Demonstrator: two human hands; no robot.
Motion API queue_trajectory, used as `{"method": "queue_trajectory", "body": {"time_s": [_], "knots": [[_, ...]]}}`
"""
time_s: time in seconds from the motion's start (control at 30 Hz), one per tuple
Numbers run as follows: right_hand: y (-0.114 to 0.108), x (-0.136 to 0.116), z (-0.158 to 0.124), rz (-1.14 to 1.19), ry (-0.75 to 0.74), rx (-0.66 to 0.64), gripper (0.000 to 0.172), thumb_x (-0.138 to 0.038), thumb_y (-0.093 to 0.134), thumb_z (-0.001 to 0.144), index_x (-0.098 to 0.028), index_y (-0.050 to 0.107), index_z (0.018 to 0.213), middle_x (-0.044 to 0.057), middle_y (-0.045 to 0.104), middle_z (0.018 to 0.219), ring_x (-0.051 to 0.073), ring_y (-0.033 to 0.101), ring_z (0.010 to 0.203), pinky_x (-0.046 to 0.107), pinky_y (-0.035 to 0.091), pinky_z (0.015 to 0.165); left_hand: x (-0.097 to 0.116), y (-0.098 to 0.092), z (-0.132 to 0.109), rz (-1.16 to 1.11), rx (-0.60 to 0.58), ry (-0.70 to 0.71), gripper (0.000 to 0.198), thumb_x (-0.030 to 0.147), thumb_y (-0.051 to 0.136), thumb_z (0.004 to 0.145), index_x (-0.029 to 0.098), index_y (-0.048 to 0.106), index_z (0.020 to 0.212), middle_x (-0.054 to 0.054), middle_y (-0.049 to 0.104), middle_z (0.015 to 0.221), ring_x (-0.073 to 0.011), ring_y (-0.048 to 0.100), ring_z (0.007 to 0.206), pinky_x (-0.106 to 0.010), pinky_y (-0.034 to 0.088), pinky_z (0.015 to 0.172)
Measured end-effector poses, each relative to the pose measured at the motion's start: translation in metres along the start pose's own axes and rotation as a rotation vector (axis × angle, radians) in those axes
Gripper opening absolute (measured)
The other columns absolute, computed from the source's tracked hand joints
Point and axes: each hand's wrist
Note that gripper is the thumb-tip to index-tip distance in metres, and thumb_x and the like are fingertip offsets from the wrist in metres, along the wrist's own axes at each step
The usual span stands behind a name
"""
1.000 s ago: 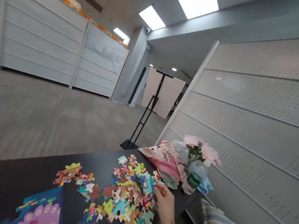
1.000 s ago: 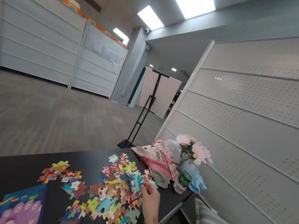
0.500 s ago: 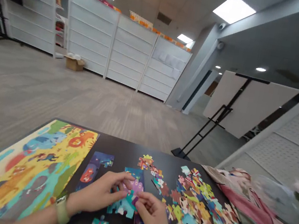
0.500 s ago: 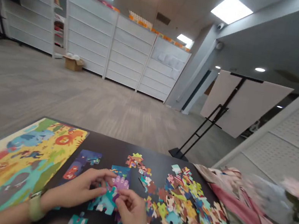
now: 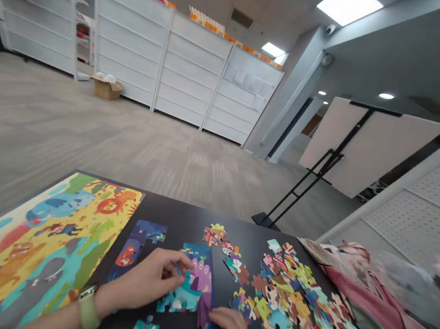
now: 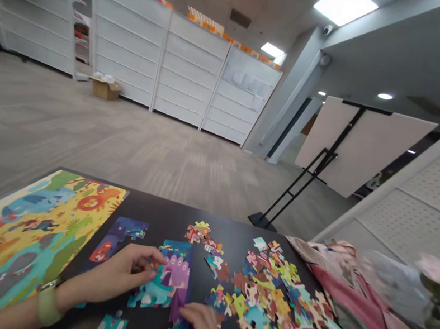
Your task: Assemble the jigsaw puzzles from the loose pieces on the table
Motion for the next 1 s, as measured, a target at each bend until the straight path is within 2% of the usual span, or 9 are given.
{"method": "queue_trajectory", "body": {"time_s": [0.13,0.23,0.33,0.43,0.53,0.6,0.67,0.77,1.0], "knots": [[0.003,0.007,-0.009,0.009,0.103,0.088,0.018,-0.035,0.065,0.090,-0.030,0.077,0.102,0.008,0.078,0.100,0.027,0.074,0.088,0.031,0.061,0.070,0.002,0.005,0.000,-0.042,-0.055,-0.050,0.029,0.038,0.064,0.084,0.018,0.067,0.104,0.005,0.055,0.067,-0.0117,0.049,0.058,-0.023,0.038,0.057],[0.004,0.000,-0.008,0.025,0.154,0.083,0.021,-0.037,0.060,0.094,-0.028,0.076,0.103,0.008,0.077,0.100,0.025,0.072,0.085,0.031,0.059,0.071,0.000,0.009,-0.001,-0.074,-0.103,-0.070,0.026,0.036,0.064,0.084,0.017,0.065,0.102,0.007,0.050,0.062,-0.0106,0.047,0.055,-0.022,0.036,0.054],[0.002,-0.008,-0.006,0.043,0.145,0.082,0.021,-0.035,0.057,0.095,-0.027,0.075,0.103,0.008,0.076,0.099,0.024,0.072,0.090,0.030,0.058,0.077,-0.002,0.011,-0.003,-0.054,-0.118,-0.042,0.023,0.032,0.062,0.085,0.017,0.066,0.102,0.005,0.055,0.068,-0.0111,0.053,0.058,-0.021,0.039,0.055],[0.001,-0.014,-0.007,0.070,0.144,0.096,0.021,-0.031,0.055,0.096,-0.027,0.074,0.102,0.007,0.076,0.098,0.024,0.071,0.092,0.031,0.057,0.080,-0.005,0.012,-0.008,0.075,-0.149,0.030,0.020,0.027,0.059,0.087,0.020,0.067,0.104,-0.001,0.066,0.089,-0.0127,0.062,0.066,-0.022,0.047,0.060],[0.000,-0.017,-0.008,0.091,0.170,0.082,0.020,-0.029,0.054,0.096,-0.026,0.073,0.103,0.006,0.075,0.099,0.023,0.070,0.092,0.031,0.056,0.080,-0.007,0.016,-0.013,0.323,-0.188,0.144,0.027,0.020,0.060,0.087,0.025,0.069,0.112,-0.003,0.071,0.107,-0.0182,0.069,0.084,-0.029,0.054,0.079],[0.000,-0.019,-0.009,0.098,0.185,0.064,0.020,-0.027,0.053,0.096,-0.026,0.072,0.104,0.006,0.074,0.100,0.023,0.069,0.094,0.032,0.055,0.085,-0.008,0.019,-0.015,0.438,-0.198,0.213,0.033,0.019,0.062,0.087,0.028,0.068,0.118,-0.003,0.072,0.113,-0.0227,0.068,0.101,-0.035,0.051,0.094],[0.000,-0.021,-0.009,0.102,0.193,0.054,0.021,-0.026,0.052,0.097,-0.025,0.071,0.105,0.007,0.073,0.102,0.023,0.068,0.098,0.033,0.053,0.090,-0.007,0.023,-0.016,0.478,-0.217,0.245,0.035,0.018,0.062,0.089,0.029,0.066,0.121,-0.003,0.072,0.117,-0.0239,0.065,0.110,-0.036,0.048,0.101],[0.000,-0.023,-0.009,0.108,0.203,0.039,0.020,-0.025,0.051,0.097,-0.024,0.069,0.105,0.007,0.072,0.102,0.023,0.067,0.098,0.034,0.052,0.091,-0.002,0.026,-0.015,0.525,-0.274,0.267,0.034,0.016,0.062,0.089,0.029,0.066,0.120,-0.002,0.070,0.116,-0.0229,0.064,0.109,-0.034,0.049,0.100],[-0.001,-0.023,-0.012,0.082,0.178,0.016,0.022,-0.022,0.047,0.098,-0.023,0.067,0.105,0.007,0.072,0.102,0.022,0.066,0.098,0.033,0.051,0.092,0.013,0.027,-0.017,0.617,-0.325,0.325,0.029,0.013,0.064,0.086,0.028,0.066,0.111,-0.004,0.062,0.114,-0.0234,0.059,0.105,-0.036,0.048,0.093]]}}
Point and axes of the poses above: each hand's wrist, its own z-axis towards the middle knuckle, its own y-axis out of the palm, x = y × z
